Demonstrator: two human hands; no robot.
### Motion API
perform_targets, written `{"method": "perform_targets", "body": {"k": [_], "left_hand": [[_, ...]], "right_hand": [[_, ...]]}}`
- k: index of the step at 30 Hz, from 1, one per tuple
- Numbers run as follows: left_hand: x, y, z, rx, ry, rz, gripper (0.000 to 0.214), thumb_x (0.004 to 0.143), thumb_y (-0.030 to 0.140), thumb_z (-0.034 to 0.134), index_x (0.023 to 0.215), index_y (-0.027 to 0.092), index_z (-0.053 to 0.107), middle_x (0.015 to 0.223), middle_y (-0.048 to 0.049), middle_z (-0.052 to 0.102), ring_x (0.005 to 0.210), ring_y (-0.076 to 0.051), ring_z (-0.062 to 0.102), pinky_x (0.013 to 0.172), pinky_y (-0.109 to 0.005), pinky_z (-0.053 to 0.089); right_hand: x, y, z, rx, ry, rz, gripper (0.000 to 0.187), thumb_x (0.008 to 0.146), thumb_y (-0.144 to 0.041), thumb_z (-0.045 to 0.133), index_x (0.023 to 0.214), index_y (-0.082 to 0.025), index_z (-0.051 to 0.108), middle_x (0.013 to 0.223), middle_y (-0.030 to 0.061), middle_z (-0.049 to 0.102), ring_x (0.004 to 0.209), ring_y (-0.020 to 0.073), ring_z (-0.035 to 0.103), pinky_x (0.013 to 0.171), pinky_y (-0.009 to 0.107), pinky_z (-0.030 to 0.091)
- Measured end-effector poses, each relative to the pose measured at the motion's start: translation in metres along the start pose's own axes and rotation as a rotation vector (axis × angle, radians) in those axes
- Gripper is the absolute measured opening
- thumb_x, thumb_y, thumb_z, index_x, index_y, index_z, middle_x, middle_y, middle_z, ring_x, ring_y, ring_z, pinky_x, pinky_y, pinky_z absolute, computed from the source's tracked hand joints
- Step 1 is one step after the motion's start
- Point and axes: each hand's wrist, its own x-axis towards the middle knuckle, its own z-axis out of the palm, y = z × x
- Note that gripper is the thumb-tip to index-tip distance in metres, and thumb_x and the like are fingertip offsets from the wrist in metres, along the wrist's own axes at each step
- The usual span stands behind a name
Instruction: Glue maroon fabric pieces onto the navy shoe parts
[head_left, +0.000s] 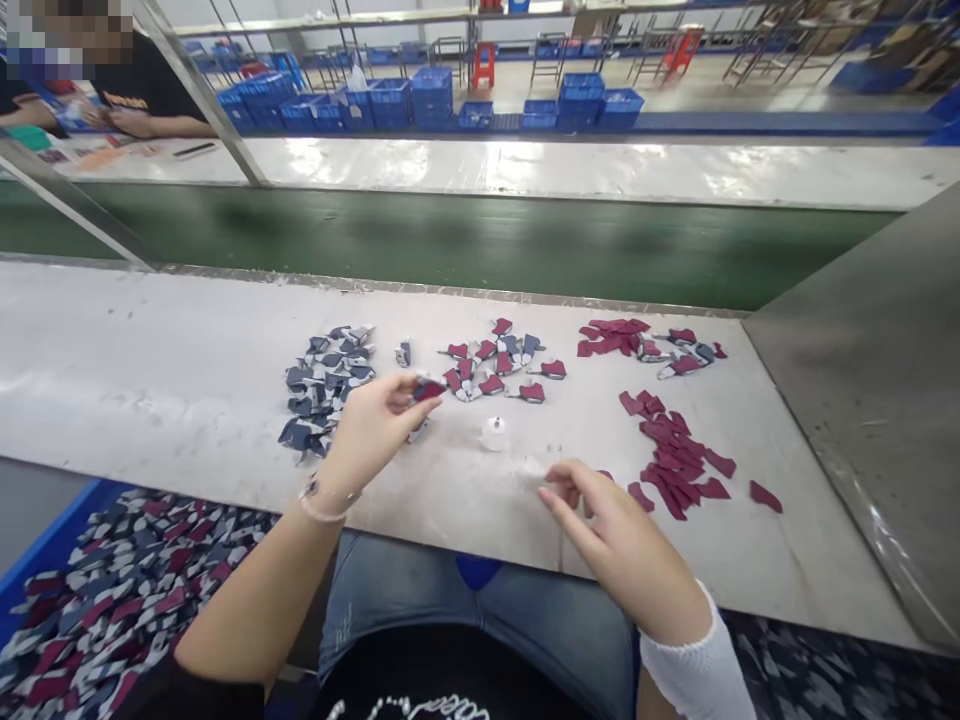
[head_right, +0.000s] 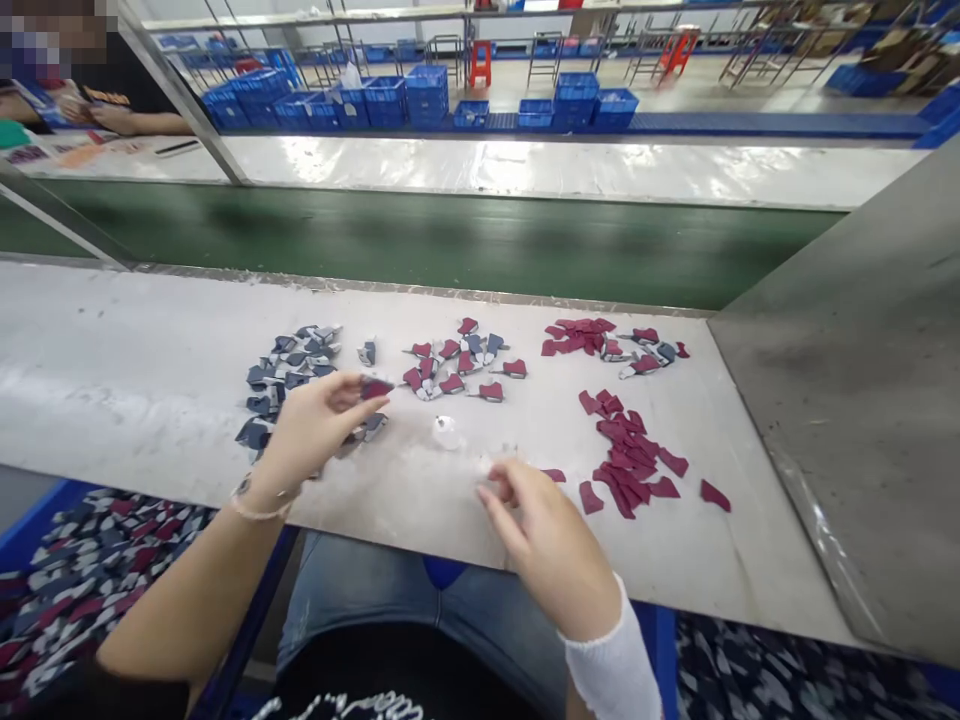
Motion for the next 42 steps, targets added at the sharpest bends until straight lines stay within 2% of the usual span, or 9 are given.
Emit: {"method": "perform_targets", "body": {"k": [3,8,15,23,27,30,33,37,42], "left_hand": [[0.032,0.003,0.005,0.07,0.011,0.057,0.047,0.088,0.046,0.068,0.126,0.019,0.064,0.115,-0.0088,0.074,0.097,-0.024,0.072,0.085,-0.034,0.059],[0.066,-0.016,0.001,0.159,0.07,0.008,0.048,0.086,0.031,0.066,0.129,0.012,0.061,0.138,-0.0207,0.055,0.119,-0.037,0.06,0.108,-0.052,0.043],[0.091,-0.041,-0.006,-0.024,-0.055,-0.088,0.033,0.071,0.015,0.069,0.103,0.018,0.07,0.077,-0.004,0.065,0.089,-0.028,0.066,0.098,-0.045,0.049],[0.042,-0.028,-0.035,-0.618,-0.155,-0.155,0.057,0.084,0.024,0.056,0.139,0.024,0.043,0.109,-0.0065,0.065,0.098,-0.017,0.069,0.092,-0.034,0.057],[-0.003,-0.012,-0.03,-1.251,-0.288,-0.306,0.034,0.084,0.021,0.063,0.117,0.021,0.056,0.093,-0.0022,0.061,0.079,-0.008,0.066,0.067,-0.014,0.055],[-0.028,-0.002,-0.013,-1.573,-0.427,-0.403,0.023,0.091,0.04,0.066,0.096,0.019,0.057,0.071,0.0047,0.054,0.045,-0.001,0.049,0.038,-0.009,0.034],[-0.041,-0.001,0.01,-1.526,-0.49,-0.398,0.041,0.094,0.056,0.055,0.079,0.018,0.049,0.07,0.0023,0.062,0.031,0.0,0.037,0.033,-0.013,0.021],[-0.049,-0.003,0.04,-1.213,-0.443,-0.445,0.052,0.098,0.059,0.045,0.069,0.016,0.043,0.082,-0.0061,0.072,0.037,-0.002,0.048,0.038,-0.015,0.017],[-0.057,0.01,0.054,-0.887,-0.452,-0.379,0.037,0.097,0.057,0.051,0.112,0.024,0.049,0.095,-0.005,0.073,0.057,-0.012,0.068,0.041,-0.015,0.03]], "right_hand": [[0.005,0.03,-0.005,-0.07,0.128,0.061,0.025,0.097,-0.045,0.049,0.091,-0.022,0.056,0.091,0.0071,0.064,0.092,0.0292,0.061,0.086,0.047,0.048],[0.005,0.066,-0.004,-0.115,0.226,0.113,0.032,0.085,-0.033,0.06,0.115,-0.019,0.062,0.116,0.0146,0.063,0.111,0.0378,0.056,0.099,0.059,0.041],[0.026,0.029,0.011,-0.034,0.161,-0.012,0.039,0.09,-0.03,0.062,0.128,-0.018,0.057,0.126,0.0146,0.062,0.123,0.0339,0.052,0.107,0.056,0.04],[0.076,-0.017,0.041,0.163,-0.026,-0.178,0.029,0.095,-0.033,0.061,0.121,-0.02,0.061,0.122,0.0096,0.067,0.117,0.0279,0.058,0.101,0.045,0.046],[0.056,-0.022,0.031,0.292,-0.099,-0.161,0.037,0.1,-0.039,0.051,0.132,-0.022,0.051,0.105,0.0058,0.07,0.093,0.0238,0.067,0.083,0.039,0.054],[0.031,-0.018,0.017,0.371,-0.086,-0.116,0.047,0.101,-0.038,0.047,0.144,-0.027,0.033,0.094,0.0007,0.069,0.08,0.0196,0.067,0.078,0.036,0.054],[0.009,-0.01,0.001,0.466,0.015,-0.09,0.037,0.099,-0.038,0.051,0.134,-0.028,0.048,0.089,0.0001,0.067,0.076,0.0191,0.064,0.074,0.034,0.054],[-0.009,0.003,-0.02,0.581,0.099,-0.058,0.038,0.082,-0.037,0.075,0.118,-0.027,0.069,0.119,0.0066,0.069,0.098,0.0245,0.067,0.08,0.033,0.055],[-0.014,0.013,-0.026,0.647,0.098,-0.025,0.034,0.078,-0.043,0.081,0.103,-0.021,0.073,0.09,0.0055,0.072,0.077,0.0219,0.067,0.066,0.03,0.055]]}}
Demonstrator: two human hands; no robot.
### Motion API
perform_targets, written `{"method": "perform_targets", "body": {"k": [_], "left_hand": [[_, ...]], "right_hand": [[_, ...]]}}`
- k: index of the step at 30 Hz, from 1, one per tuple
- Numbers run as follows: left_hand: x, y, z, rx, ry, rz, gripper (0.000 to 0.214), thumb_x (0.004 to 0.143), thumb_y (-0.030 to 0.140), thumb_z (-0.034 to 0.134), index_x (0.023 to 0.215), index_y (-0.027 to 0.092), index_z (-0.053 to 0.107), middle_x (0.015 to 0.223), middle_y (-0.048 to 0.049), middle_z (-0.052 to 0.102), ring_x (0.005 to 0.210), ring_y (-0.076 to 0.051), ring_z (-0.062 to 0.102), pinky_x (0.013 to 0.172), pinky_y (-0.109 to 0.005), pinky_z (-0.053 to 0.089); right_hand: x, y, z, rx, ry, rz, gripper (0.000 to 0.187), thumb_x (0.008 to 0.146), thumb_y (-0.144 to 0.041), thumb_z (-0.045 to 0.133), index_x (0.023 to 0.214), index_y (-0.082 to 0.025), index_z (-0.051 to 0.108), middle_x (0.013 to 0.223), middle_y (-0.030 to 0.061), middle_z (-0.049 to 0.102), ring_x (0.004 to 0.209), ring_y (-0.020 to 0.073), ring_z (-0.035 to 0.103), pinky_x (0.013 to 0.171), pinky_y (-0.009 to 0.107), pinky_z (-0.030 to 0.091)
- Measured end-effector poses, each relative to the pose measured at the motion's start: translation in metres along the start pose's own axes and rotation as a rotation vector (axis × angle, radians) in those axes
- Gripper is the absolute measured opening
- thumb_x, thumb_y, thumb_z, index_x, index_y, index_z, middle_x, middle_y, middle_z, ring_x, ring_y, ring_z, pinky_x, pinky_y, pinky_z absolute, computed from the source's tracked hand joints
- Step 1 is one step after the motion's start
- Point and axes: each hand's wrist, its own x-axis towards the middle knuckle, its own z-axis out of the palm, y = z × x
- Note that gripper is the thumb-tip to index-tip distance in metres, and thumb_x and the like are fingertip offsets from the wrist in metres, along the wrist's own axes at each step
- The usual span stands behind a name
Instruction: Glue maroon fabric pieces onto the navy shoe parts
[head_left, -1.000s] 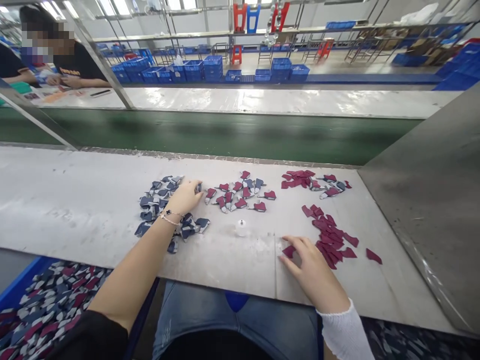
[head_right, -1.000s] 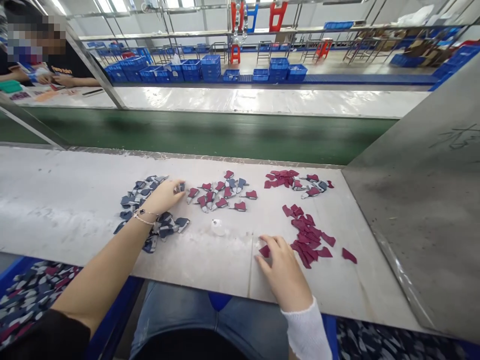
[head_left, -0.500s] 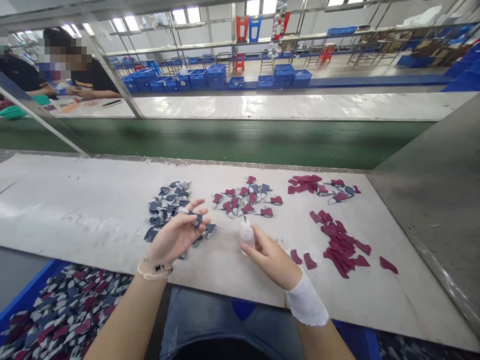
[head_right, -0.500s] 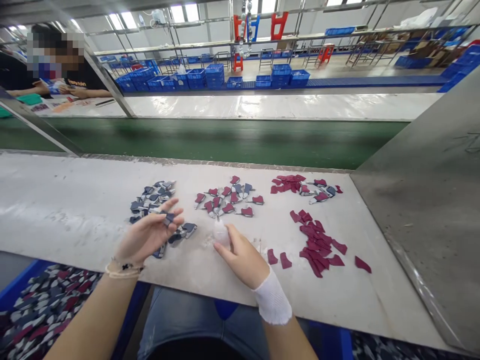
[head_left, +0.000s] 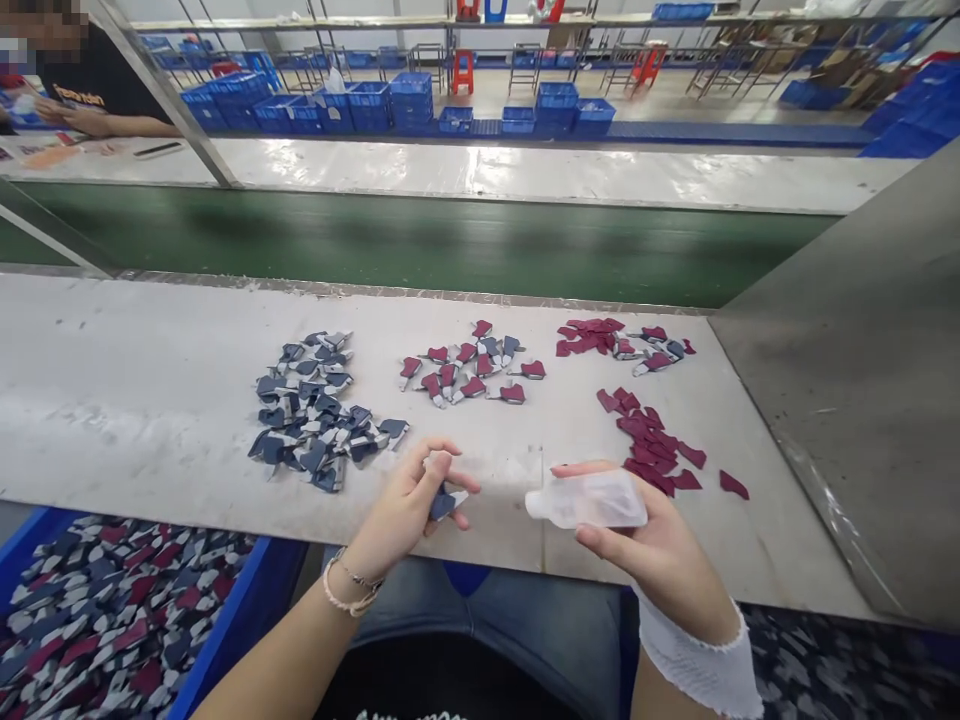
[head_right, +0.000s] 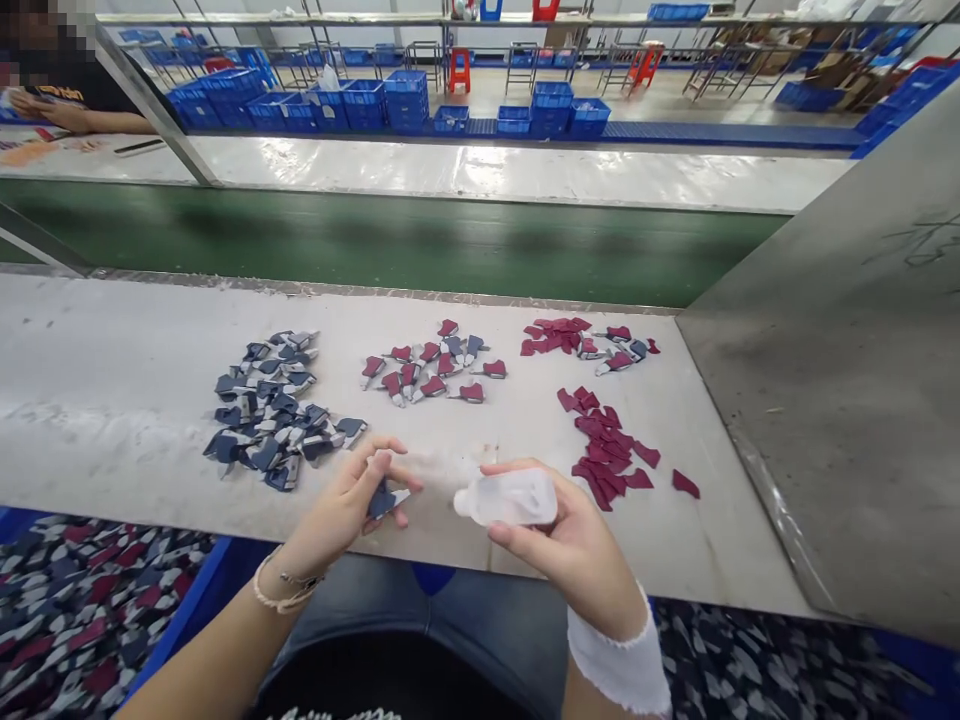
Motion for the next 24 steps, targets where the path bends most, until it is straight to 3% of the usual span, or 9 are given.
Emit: {"method": "perform_targets", "body": {"k": [3,6,9,13,17,24], "left_hand": [[-0.004,0.004,0.006,-0.008,-0.1,0.057,0.049,0.087,0.039,0.074,0.121,0.029,0.039,0.115,-0.0041,0.065,0.081,-0.015,0.074,0.064,-0.023,0.054],[-0.008,0.005,0.009,-0.021,-0.182,0.087,0.06,0.081,0.021,0.08,0.12,0.03,0.036,0.125,-0.0033,0.057,0.101,-0.018,0.072,0.084,-0.03,0.057],[-0.012,0.002,0.012,-0.002,-0.17,0.119,0.046,0.085,0.02,0.076,0.111,0.028,0.038,0.112,-0.0005,0.06,0.098,-0.016,0.072,0.086,-0.029,0.057],[-0.019,0.001,0.017,0.147,-0.133,0.189,0.04,0.079,0.019,0.079,0.099,0.024,0.045,0.094,0.0017,0.065,0.087,-0.014,0.07,0.077,-0.025,0.056],[-0.025,0.001,0.019,0.268,-0.094,0.256,0.04,0.072,0.019,0.084,0.094,0.023,0.051,0.094,-0.003,0.072,0.082,-0.017,0.069,0.071,-0.027,0.055],[-0.03,-0.002,0.02,0.325,-0.085,0.304,0.04,0.07,0.021,0.086,0.097,0.025,0.056,0.094,-0.0022,0.073,0.084,-0.018,0.07,0.072,-0.029,0.054]], "right_hand": [[0.002,0.003,0.002,0.117,-0.029,0.001,0.031,0.085,-0.047,0.075,0.1,-0.021,0.067,0.072,0.0017,0.066,0.06,0.0175,0.06,0.053,0.027,0.049],[0.001,0.003,0.006,0.161,-0.069,0.0,0.03,0.086,-0.044,0.074,0.102,-0.022,0.062,0.072,0.0012,0.065,0.059,0.0168,0.06,0.052,0.027,0.047],[-0.004,-0.003,0.013,0.182,-0.038,0.005,0.031,0.078,-0.034,0.081,0.1,-0.024,0.061,0.081,0.0006,0.066,0.066,0.0167,0.062,0.057,0.027,0.05],[-0.013,-0.02,0.028,0.098,-0.026,-0.019,0.026,0.072,-0.023,0.08,0.086,-0.024,0.059,0.07,-0.0037,0.061,0.056,0.0133,0.055,0.05,0.025,0.045],[-0.018,-0.037,0.039,-0.132,-0.004,-0.139,0.027,0.072,-0.024,0.078,0.075,-0.025,0.052,0.064,-0.0041,0.058,0.051,0.0144,0.054,0.045,0.028,0.043],[-0.02,-0.048,0.039,-0.289,-0.014,-0.323,0.029,0.077,-0.02,0.076,0.085,-0.028,0.049,0.069,-0.0064,0.062,0.056,0.0138,0.062,0.05,0.027,0.051]]}}
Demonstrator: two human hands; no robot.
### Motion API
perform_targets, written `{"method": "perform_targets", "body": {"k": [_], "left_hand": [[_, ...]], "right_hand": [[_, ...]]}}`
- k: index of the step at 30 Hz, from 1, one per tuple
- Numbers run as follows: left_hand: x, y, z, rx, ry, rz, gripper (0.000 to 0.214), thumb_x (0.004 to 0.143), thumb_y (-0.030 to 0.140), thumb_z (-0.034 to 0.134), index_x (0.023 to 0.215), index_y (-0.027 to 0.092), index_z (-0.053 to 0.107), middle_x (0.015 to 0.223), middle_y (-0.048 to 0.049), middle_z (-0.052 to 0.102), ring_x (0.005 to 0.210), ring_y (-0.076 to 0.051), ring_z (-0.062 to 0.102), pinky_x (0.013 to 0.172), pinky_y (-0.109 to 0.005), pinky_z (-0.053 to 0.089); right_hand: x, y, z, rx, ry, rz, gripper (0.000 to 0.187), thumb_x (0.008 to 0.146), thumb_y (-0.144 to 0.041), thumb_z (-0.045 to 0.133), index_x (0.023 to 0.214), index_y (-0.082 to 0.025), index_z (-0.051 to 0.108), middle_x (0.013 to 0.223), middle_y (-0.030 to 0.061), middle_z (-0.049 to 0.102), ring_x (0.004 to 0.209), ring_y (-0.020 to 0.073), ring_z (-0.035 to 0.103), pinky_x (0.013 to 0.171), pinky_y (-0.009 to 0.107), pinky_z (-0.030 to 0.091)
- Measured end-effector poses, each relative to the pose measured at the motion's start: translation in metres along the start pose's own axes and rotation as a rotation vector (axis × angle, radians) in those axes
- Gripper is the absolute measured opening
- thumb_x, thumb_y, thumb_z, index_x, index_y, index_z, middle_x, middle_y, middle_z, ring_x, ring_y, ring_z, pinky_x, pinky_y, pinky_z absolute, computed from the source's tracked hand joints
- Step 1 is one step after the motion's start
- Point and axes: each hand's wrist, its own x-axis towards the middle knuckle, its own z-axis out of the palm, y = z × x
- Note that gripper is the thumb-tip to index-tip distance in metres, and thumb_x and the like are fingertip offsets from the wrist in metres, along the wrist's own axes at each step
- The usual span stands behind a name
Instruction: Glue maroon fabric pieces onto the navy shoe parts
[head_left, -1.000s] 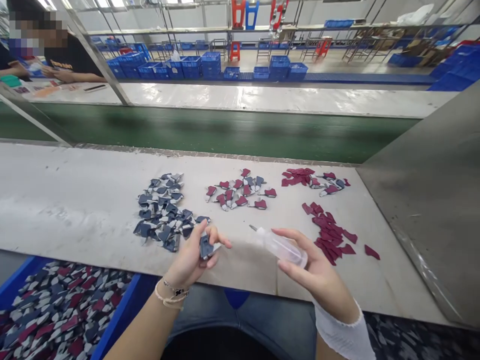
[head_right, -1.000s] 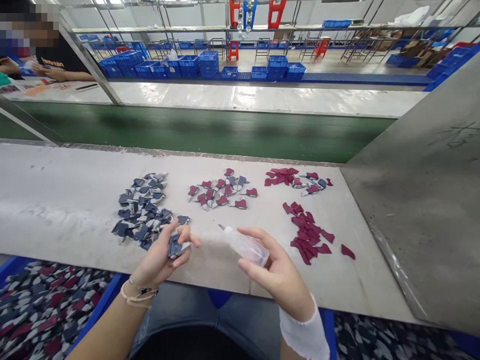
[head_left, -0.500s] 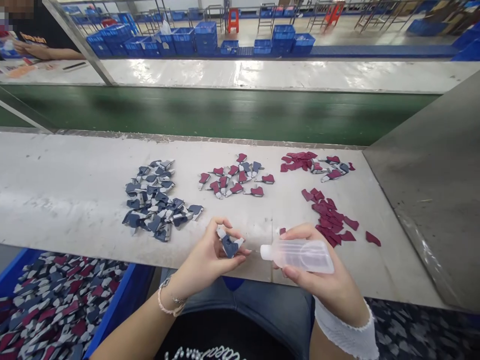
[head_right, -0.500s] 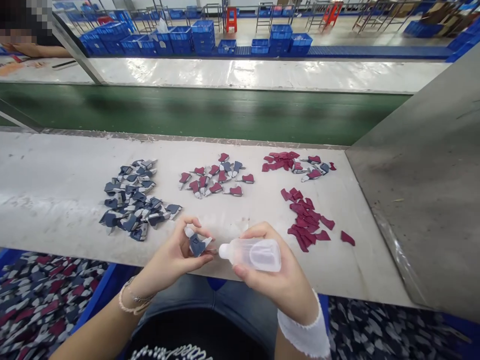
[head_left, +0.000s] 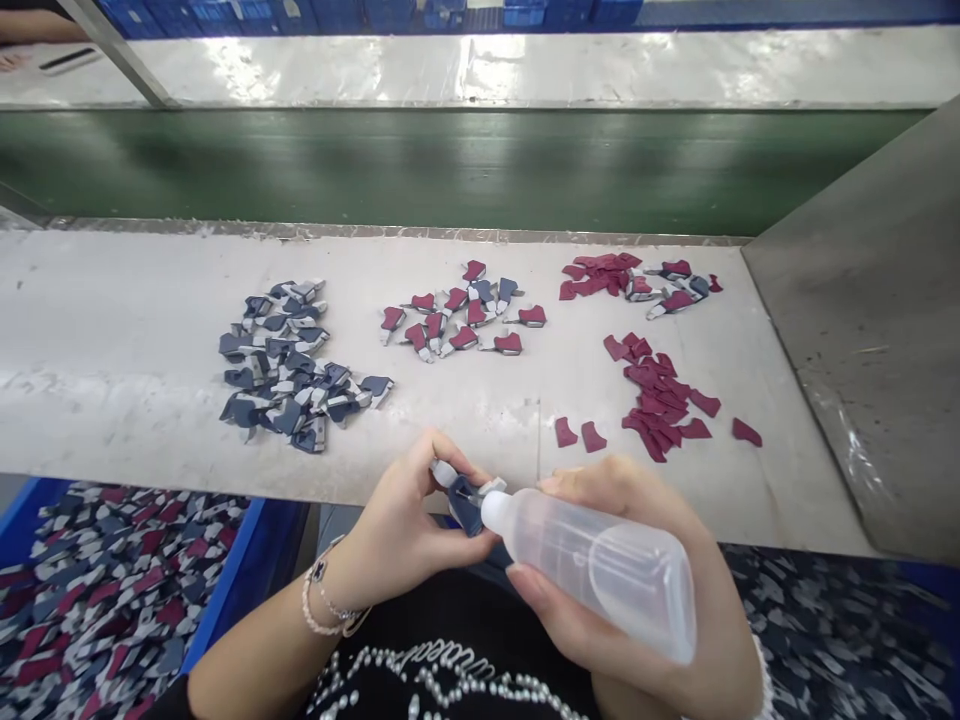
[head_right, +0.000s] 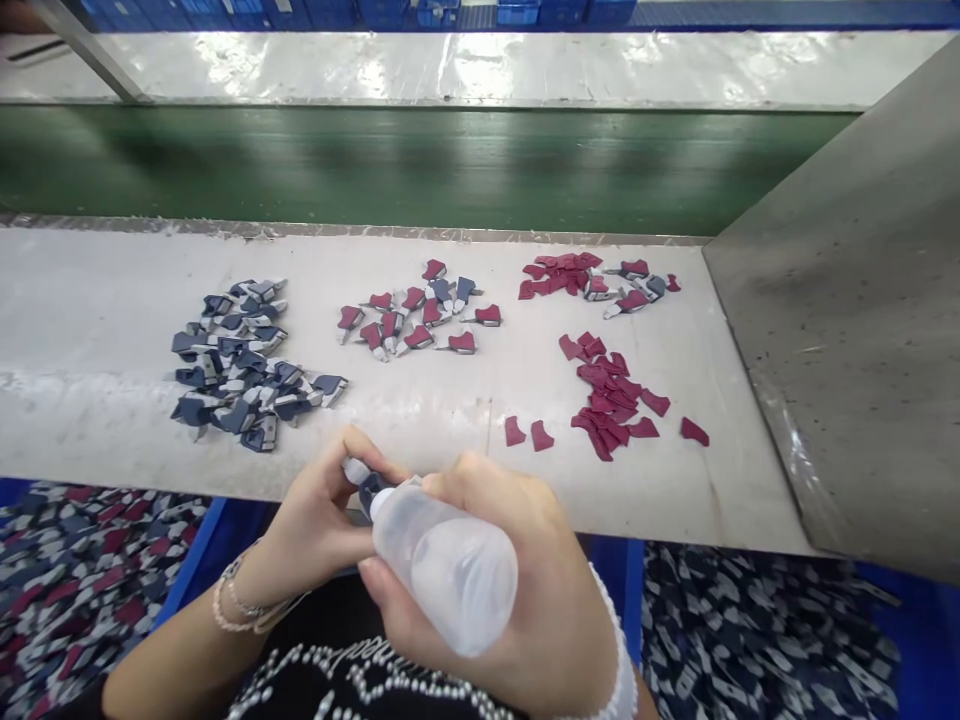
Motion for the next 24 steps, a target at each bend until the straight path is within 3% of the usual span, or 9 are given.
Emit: {"method": "perform_targets", "body": {"k": [13,24], "left_hand": [[0.0025,0.0064,-0.0009,0.022,-0.016,0.023,0.038,0.073,0.023,0.084,0.096,0.025,0.055,0.093,-0.002,0.073,0.08,-0.017,0.069,0.066,-0.027,0.053],[0.0022,0.0052,-0.0014,-0.019,-0.017,0.031,0.042,0.073,0.019,0.085,0.098,0.025,0.053,0.097,-0.0018,0.073,0.08,-0.016,0.068,0.067,-0.027,0.053]], "right_hand": [[-0.0007,-0.0032,-0.0004,0.02,0.012,-0.013,0.026,0.083,-0.021,0.076,0.086,-0.028,0.051,0.071,-0.0058,0.057,0.054,0.012,0.059,0.05,0.026,0.051],[-0.0019,-0.0085,0.0031,-0.053,0.034,-0.036,0.027,0.079,-0.021,0.078,0.091,-0.028,0.053,0.073,-0.0068,0.064,0.057,0.0119,0.064,0.053,0.024,0.053]]}}
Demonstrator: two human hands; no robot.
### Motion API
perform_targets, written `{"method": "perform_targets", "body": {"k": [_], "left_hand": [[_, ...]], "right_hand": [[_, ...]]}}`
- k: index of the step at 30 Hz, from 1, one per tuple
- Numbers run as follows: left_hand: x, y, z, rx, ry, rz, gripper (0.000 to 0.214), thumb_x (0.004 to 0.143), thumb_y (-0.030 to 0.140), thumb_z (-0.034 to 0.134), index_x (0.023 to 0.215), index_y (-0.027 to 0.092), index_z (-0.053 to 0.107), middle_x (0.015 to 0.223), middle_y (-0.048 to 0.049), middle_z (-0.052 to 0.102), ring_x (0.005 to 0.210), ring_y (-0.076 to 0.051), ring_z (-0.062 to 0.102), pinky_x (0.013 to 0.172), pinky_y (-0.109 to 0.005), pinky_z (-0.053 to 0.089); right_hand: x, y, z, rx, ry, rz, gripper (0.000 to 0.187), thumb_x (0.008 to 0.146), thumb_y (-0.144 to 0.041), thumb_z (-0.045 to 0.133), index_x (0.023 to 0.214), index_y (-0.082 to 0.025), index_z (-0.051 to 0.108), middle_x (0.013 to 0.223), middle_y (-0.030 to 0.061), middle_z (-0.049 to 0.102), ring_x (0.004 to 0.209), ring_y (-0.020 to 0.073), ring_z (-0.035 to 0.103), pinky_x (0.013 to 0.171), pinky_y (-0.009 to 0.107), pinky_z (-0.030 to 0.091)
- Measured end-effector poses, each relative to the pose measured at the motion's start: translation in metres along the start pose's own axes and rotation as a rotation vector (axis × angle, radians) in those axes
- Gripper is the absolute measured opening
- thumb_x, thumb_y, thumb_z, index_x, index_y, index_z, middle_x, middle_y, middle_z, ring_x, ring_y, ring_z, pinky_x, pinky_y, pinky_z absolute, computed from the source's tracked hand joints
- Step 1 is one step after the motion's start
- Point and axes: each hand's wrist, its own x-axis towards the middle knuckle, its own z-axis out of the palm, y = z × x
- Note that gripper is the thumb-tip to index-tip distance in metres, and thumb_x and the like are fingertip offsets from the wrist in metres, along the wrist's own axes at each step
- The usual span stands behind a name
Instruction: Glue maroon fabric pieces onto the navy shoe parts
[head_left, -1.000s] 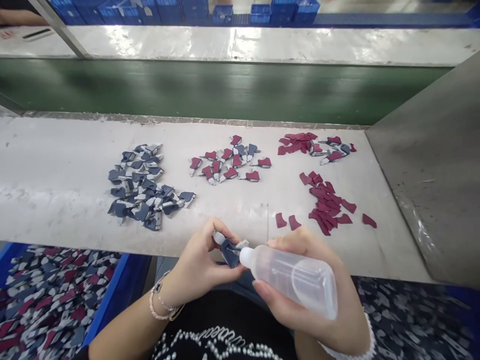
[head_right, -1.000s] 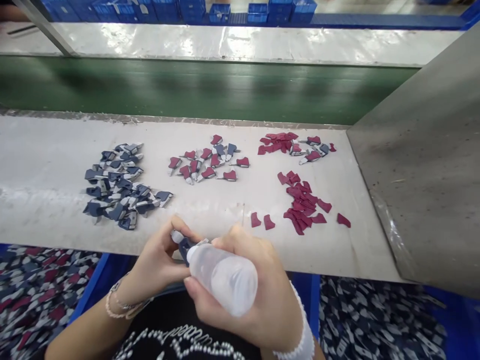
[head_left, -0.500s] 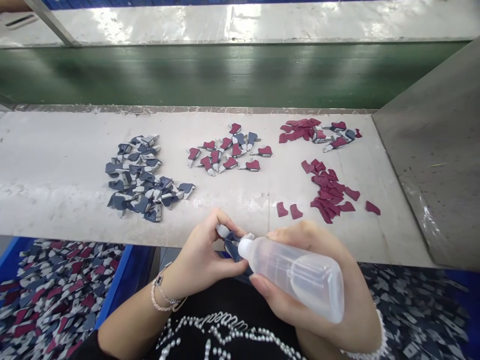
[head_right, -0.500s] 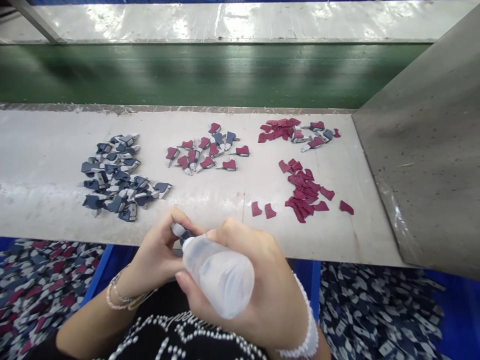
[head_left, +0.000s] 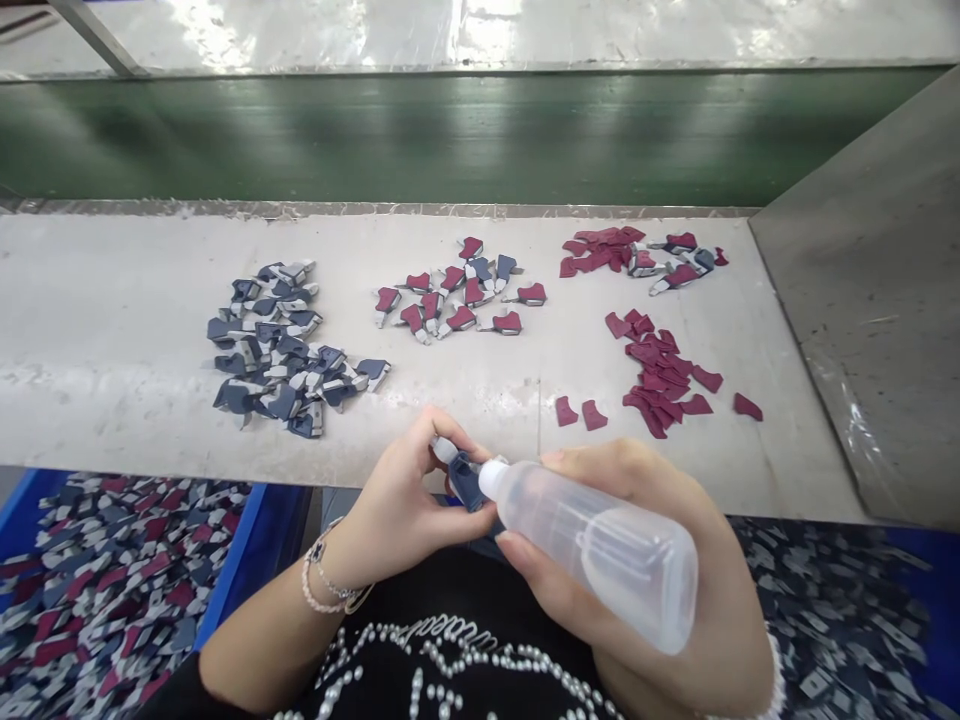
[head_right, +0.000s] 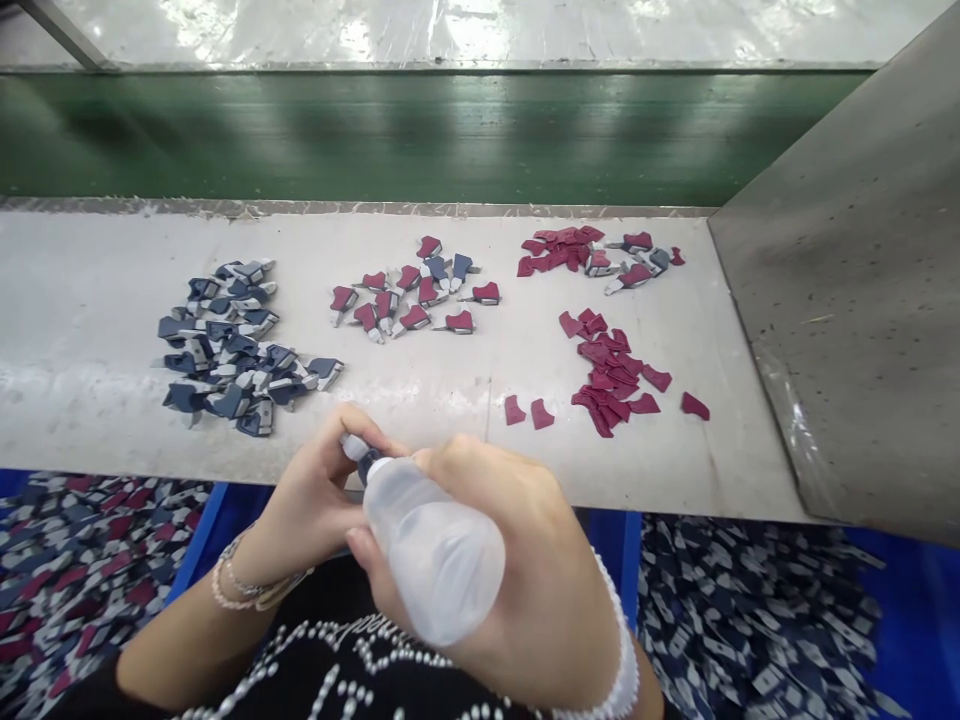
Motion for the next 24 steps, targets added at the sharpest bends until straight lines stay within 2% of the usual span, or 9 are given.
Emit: {"method": "perform_targets", "body": {"k": [3,8,12,19,24], "left_hand": [[0.0004,-0.0004,-0.0005,0.01,0.003,0.021,0.042,0.073,0.019,0.085,0.099,0.026,0.053,0.096,-0.0007,0.073,0.079,-0.016,0.068,0.067,-0.027,0.053],[-0.0001,-0.0022,-0.0003,-0.046,-0.005,0.011,0.046,0.071,0.014,0.085,0.1,0.029,0.053,0.098,0.0017,0.072,0.083,-0.016,0.069,0.068,-0.026,0.054],[-0.0018,-0.0029,-0.001,-0.032,0.0,0.009,0.044,0.073,0.015,0.084,0.1,0.029,0.053,0.098,0.0018,0.072,0.083,-0.015,0.068,0.067,-0.025,0.054],[-0.0013,-0.0025,-0.0025,-0.074,-0.004,0.022,0.049,0.069,0.012,0.087,0.1,0.029,0.052,0.098,0.0024,0.072,0.084,-0.014,0.069,0.07,-0.022,0.056],[0.0,-0.0009,-0.0014,-0.032,-0.011,0.044,0.048,0.07,0.012,0.086,0.099,0.028,0.052,0.096,0.0028,0.072,0.08,-0.013,0.069,0.067,-0.021,0.055]], "right_hand": [[0.0009,-0.0015,0.0005,0.007,0.01,-0.006,0.029,0.08,-0.021,0.078,0.098,-0.029,0.056,0.076,-0.007,0.066,0.057,0.0111,0.065,0.054,0.024,0.054],[0.0027,-0.0019,0.0019,-0.019,-0.029,-0.068,0.029,0.077,-0.019,0.079,0.083,-0.025,0.052,0.073,-0.0055,0.066,0.056,0.0119,0.064,0.056,0.026,0.054],[0.003,-0.0017,0.0009,-0.01,-0.036,-0.038,0.028,0.08,-0.02,0.078,0.091,-0.027,0.053,0.076,-0.0064,0.065,0.058,0.0111,0.063,0.056,0.024,0.055],[0.0014,-0.0027,0.0019,-0.037,-0.084,-0.054,0.033,0.079,-0.021,0.079,0.082,-0.025,0.046,0.073,-0.0067,0.062,0.057,0.0099,0.062,0.056,0.024,0.053],[0.0013,-0.0044,-0.0008,-0.032,-0.077,-0.024,0.028,0.081,-0.022,0.077,0.085,-0.026,0.049,0.074,-0.0065,0.063,0.057,0.0108,0.063,0.056,0.025,0.053]]}}
